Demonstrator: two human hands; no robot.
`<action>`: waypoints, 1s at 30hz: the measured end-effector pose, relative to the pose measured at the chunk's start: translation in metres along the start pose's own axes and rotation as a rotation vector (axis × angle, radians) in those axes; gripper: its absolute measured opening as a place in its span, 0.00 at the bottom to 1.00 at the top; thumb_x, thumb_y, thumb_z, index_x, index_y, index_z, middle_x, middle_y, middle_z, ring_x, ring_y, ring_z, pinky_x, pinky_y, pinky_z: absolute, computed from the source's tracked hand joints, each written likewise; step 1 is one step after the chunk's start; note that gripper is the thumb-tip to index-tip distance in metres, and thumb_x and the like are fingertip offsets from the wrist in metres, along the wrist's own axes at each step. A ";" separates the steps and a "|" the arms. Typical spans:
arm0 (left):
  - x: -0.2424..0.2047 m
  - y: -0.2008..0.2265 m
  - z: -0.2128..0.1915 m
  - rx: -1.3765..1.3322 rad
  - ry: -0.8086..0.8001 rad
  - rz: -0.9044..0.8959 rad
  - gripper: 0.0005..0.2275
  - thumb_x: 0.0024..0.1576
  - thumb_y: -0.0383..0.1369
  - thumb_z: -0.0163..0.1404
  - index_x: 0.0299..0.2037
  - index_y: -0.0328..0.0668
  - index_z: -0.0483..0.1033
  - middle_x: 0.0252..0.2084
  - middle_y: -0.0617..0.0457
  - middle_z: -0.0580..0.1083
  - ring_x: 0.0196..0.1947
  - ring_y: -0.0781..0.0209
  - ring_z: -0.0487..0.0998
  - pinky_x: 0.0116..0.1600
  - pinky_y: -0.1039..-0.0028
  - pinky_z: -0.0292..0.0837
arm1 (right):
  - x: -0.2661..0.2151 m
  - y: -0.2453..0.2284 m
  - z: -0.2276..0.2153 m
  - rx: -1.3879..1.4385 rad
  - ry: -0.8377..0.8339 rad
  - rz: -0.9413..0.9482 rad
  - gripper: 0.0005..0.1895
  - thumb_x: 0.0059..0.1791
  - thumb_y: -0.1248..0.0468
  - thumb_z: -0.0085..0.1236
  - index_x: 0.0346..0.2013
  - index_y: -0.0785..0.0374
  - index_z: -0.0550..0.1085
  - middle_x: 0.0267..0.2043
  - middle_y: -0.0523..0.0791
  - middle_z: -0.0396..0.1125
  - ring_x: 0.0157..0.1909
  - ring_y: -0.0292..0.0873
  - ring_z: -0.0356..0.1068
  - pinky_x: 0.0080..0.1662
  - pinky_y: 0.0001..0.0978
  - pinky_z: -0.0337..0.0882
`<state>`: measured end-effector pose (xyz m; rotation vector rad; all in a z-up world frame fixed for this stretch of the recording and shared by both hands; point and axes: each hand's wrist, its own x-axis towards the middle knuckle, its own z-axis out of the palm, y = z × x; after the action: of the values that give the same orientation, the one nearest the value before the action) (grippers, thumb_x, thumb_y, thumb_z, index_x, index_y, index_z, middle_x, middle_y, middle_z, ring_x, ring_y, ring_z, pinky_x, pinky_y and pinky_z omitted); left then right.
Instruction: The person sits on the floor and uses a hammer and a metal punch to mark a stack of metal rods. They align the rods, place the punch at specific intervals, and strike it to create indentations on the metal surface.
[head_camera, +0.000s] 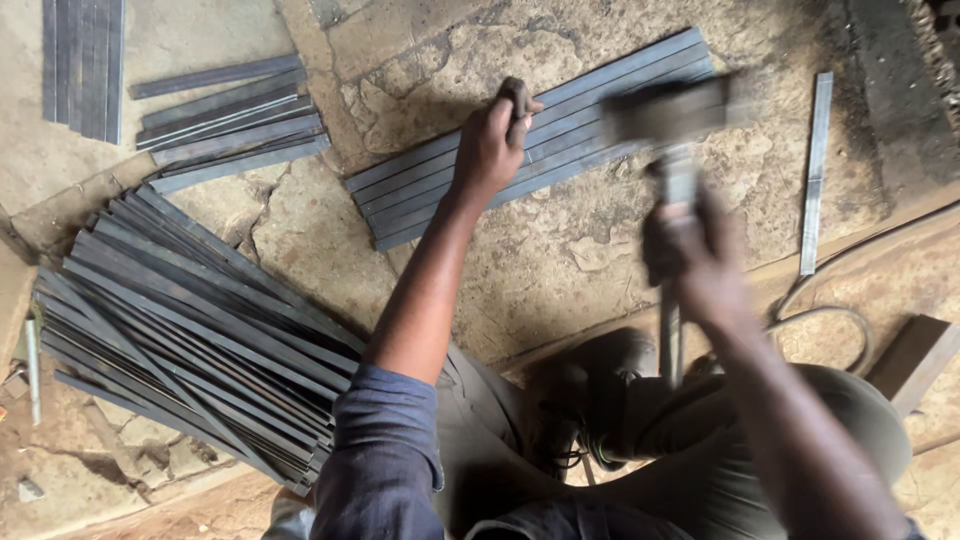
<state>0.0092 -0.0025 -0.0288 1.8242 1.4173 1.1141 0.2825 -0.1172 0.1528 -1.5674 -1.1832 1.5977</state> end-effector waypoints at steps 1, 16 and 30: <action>0.003 0.005 -0.002 0.034 -0.006 0.022 0.03 0.66 0.23 0.46 0.48 0.34 0.70 0.45 0.44 0.83 0.37 0.56 0.87 0.33 0.72 0.83 | 0.003 -0.007 -0.017 0.070 0.018 -0.156 0.16 0.60 0.60 0.40 0.62 0.59 0.61 0.30 0.40 0.62 0.26 0.33 0.63 0.27 0.28 0.71; -0.010 0.017 -0.022 0.049 0.024 -0.213 0.03 0.68 0.25 0.50 0.48 0.38 0.75 0.38 0.45 0.81 0.39 0.56 0.85 0.41 0.66 0.80 | 0.073 -0.027 0.022 -0.308 -0.064 0.076 0.31 0.60 0.52 0.42 0.75 0.58 0.52 0.25 0.42 0.59 0.19 0.34 0.55 0.20 0.30 0.62; -0.018 -0.029 -0.018 -0.879 0.155 -0.515 0.12 0.64 0.20 0.46 0.52 0.43 0.58 0.47 0.42 0.78 0.48 0.51 0.84 0.52 0.60 0.86 | -0.020 0.088 0.101 0.059 -0.383 0.613 0.21 0.56 0.47 0.41 0.54 0.59 0.63 0.19 0.39 0.56 0.16 0.35 0.54 0.19 0.33 0.61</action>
<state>-0.0218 -0.0129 -0.0492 0.7248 1.1020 1.3127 0.2010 -0.1907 0.0734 -1.7362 -0.8565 2.3876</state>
